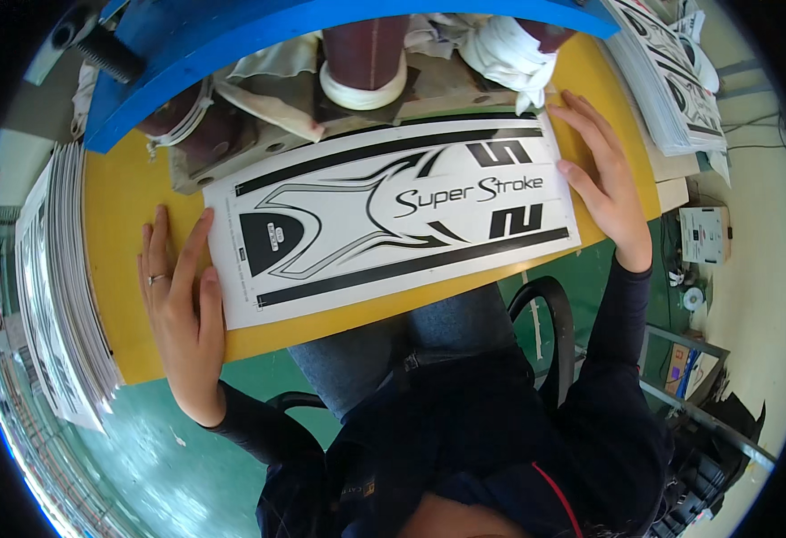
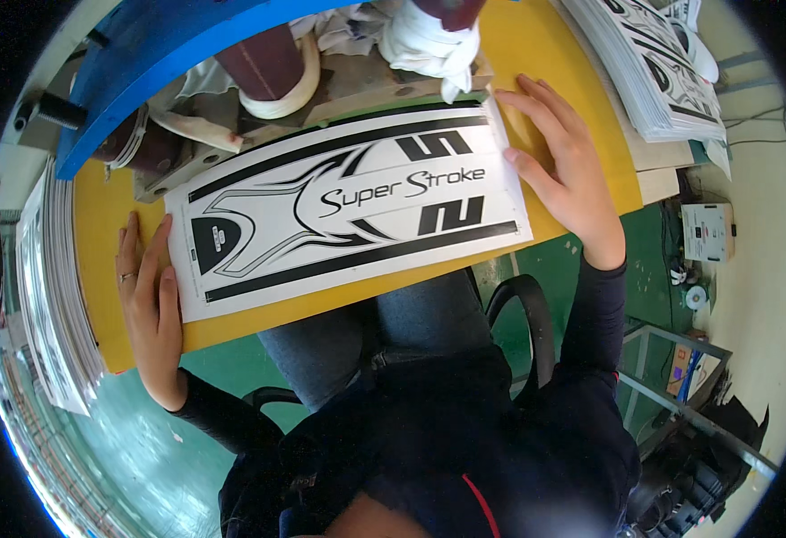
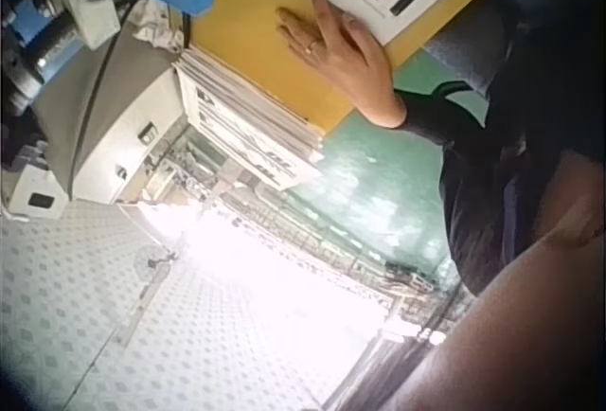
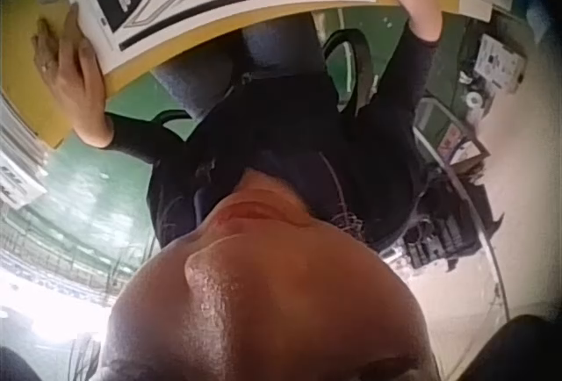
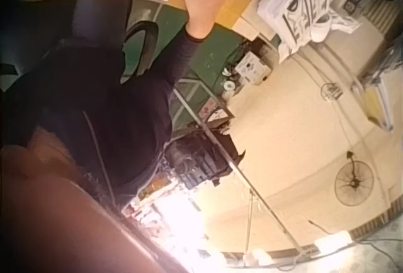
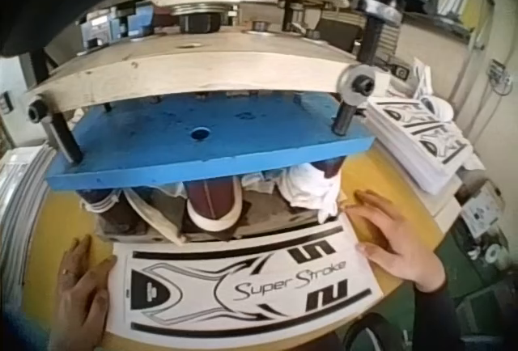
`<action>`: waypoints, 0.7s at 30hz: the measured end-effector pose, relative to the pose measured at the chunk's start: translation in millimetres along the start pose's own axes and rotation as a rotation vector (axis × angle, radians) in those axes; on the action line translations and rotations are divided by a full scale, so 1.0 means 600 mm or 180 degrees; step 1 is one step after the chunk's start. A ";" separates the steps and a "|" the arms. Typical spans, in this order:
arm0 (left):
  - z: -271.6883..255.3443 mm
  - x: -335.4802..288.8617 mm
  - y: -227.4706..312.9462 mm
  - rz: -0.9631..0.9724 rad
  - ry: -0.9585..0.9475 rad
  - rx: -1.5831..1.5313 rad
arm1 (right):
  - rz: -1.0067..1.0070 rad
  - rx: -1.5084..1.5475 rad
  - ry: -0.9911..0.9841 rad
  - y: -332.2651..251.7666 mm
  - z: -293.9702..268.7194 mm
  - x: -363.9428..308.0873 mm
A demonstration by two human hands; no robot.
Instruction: The recorder is feeding printed graphic sheets into a machine and stacking them.
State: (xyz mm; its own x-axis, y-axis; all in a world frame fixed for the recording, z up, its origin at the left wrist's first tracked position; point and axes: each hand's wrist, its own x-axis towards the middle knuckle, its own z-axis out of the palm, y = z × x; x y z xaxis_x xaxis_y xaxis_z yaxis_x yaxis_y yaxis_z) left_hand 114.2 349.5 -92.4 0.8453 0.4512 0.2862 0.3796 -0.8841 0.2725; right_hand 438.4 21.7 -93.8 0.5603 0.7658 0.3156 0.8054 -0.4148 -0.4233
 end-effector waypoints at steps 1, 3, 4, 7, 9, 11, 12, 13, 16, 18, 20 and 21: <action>0.002 0.000 0.000 -0.0009 0.0013 -0.0013 | 0.0039 -0.0037 -0.0006 0.000 0.001 -0.001; 0.004 0.000 0.000 -0.0005 0.0008 -0.0019 | 0.0086 -0.0081 -0.0005 0.002 0.001 -0.003; 0.004 0.000 0.000 -0.0029 0.0000 -0.0005 | 0.0075 -0.0148 -0.0025 0.003 0.002 -0.004; 0.003 0.000 0.000 -0.0014 -0.0023 0.0041 | 0.0052 -0.0241 -0.0040 0.006 0.000 -0.006; 0.002 0.000 0.001 -0.0024 -0.0028 0.0049 | 0.0036 -0.0265 -0.0035 0.006 0.000 -0.006; 0.002 -0.001 0.000 -0.0037 -0.0031 0.0057 | 0.0030 -0.0266 -0.0045 0.005 0.001 -0.006; 0.002 -0.001 -0.001 -0.0026 -0.0027 0.0043 | 0.0028 -0.0267 -0.0040 0.006 0.001 -0.006; 0.002 -0.001 -0.002 -0.0016 -0.0022 0.0028 | 0.0015 -0.0265 -0.0035 0.007 0.001 -0.006; 0.001 0.000 -0.001 -0.0019 -0.0029 0.0010 | 0.0014 -0.0266 -0.0033 0.007 0.001 -0.006; 0.000 0.000 0.000 -0.0025 -0.0033 0.0021 | 0.0026 -0.0269 -0.0036 0.005 0.002 -0.005; 0.000 0.000 -0.001 -0.0030 -0.0038 0.0035 | 0.0039 -0.0276 -0.0029 0.004 0.003 -0.004; 0.000 0.000 -0.002 -0.0016 -0.0029 0.0021 | 0.0034 -0.0273 -0.0030 0.004 0.003 -0.004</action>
State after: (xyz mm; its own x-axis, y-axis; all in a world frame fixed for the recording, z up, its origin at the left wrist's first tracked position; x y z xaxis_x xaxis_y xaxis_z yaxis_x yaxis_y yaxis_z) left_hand 113.6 350.7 -93.0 0.8467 0.4545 0.2764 0.3864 -0.8826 0.2678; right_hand 438.6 19.8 -96.8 0.5675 0.7655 0.3033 0.8132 -0.4632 -0.3524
